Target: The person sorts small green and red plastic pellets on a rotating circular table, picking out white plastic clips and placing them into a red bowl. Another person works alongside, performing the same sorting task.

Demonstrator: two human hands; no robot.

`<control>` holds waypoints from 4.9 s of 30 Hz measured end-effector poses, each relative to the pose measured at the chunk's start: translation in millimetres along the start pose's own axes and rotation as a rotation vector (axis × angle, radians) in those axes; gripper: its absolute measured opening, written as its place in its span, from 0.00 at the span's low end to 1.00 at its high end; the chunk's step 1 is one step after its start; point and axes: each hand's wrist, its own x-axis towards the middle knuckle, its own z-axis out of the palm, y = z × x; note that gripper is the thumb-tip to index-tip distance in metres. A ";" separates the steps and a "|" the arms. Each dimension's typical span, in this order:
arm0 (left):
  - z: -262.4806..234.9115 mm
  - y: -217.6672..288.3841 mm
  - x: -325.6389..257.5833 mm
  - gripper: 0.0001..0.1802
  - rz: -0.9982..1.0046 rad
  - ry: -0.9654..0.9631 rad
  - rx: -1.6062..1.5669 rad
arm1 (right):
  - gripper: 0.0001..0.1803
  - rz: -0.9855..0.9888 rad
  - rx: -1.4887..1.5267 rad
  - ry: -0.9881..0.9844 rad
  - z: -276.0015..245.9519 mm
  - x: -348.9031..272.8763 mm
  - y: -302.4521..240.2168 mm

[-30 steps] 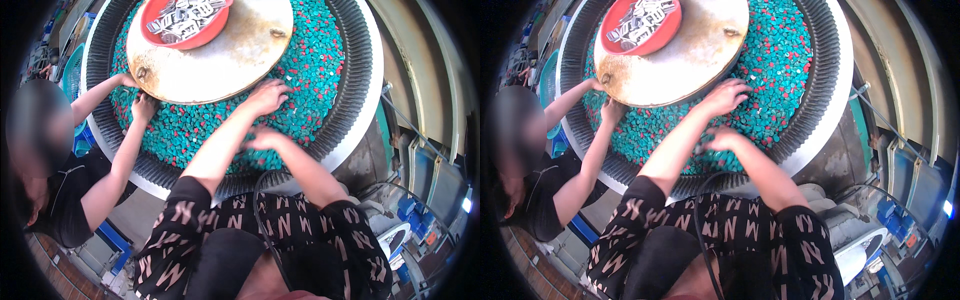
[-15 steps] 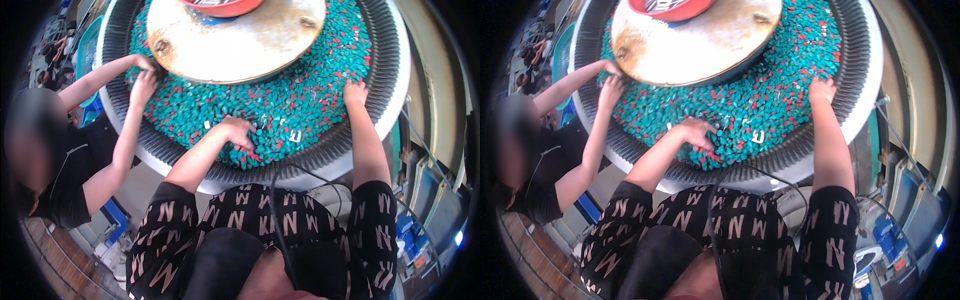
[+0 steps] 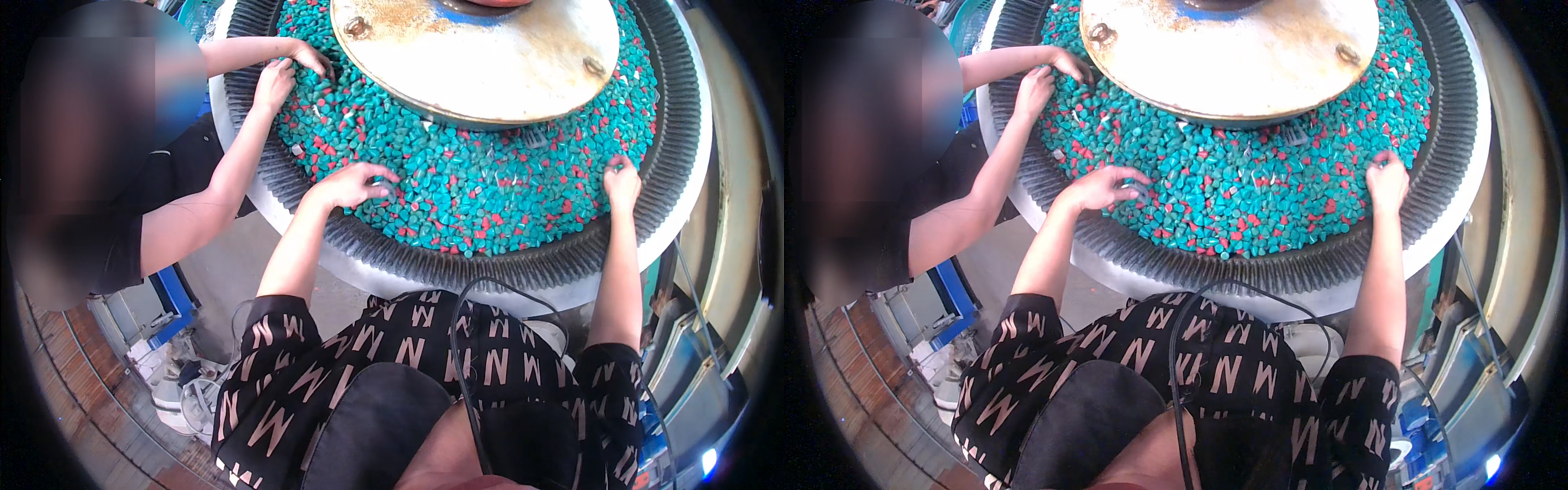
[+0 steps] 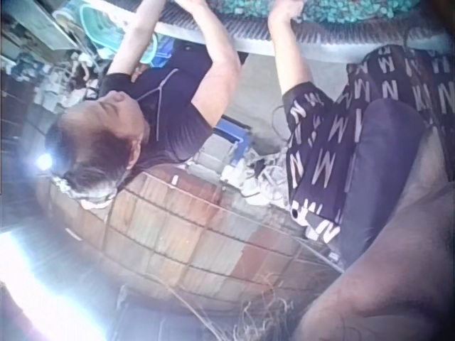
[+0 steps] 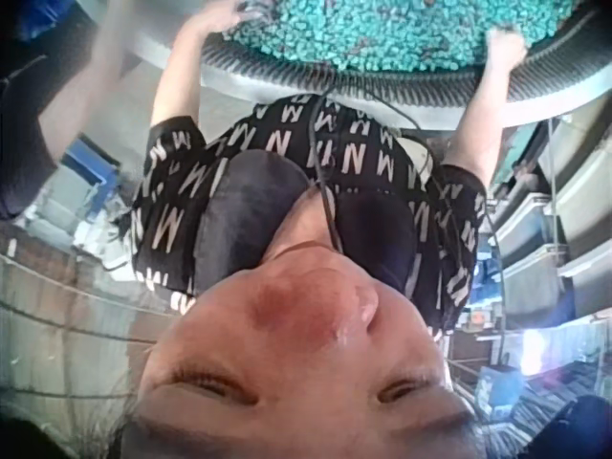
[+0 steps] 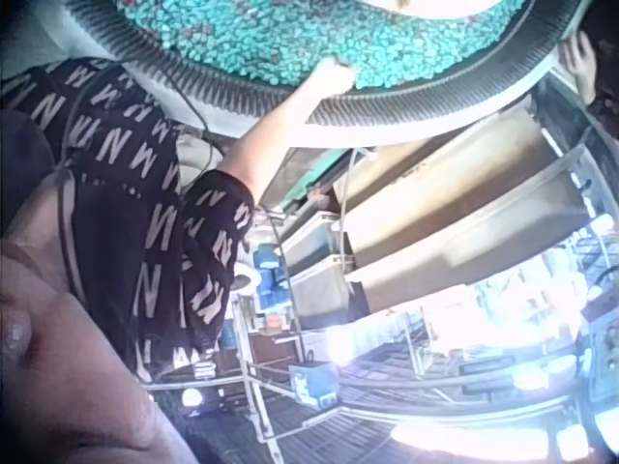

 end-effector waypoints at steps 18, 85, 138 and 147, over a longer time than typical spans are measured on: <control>26.9 38.2 6.5 0.37 0.576 -0.025 -0.682 | 0.11 -0.092 1.159 -1.237 30.0 -162.5 -159.6; 80.1 9.0 141.8 0.33 0.064 -0.634 -0.172 | 0.53 -0.104 0.201 -0.775 45.0 -8.9 -42.1; -113.3 193.4 -20.7 0.17 1.111 1.392 0.271 | 0.35 0.185 0.237 0.058 46.7 18.0 62.1; -4.3 74.0 -9.1 0.14 0.299 0.317 0.101 | 0.45 0.107 0.535 -0.786 102.8 58.1 30.0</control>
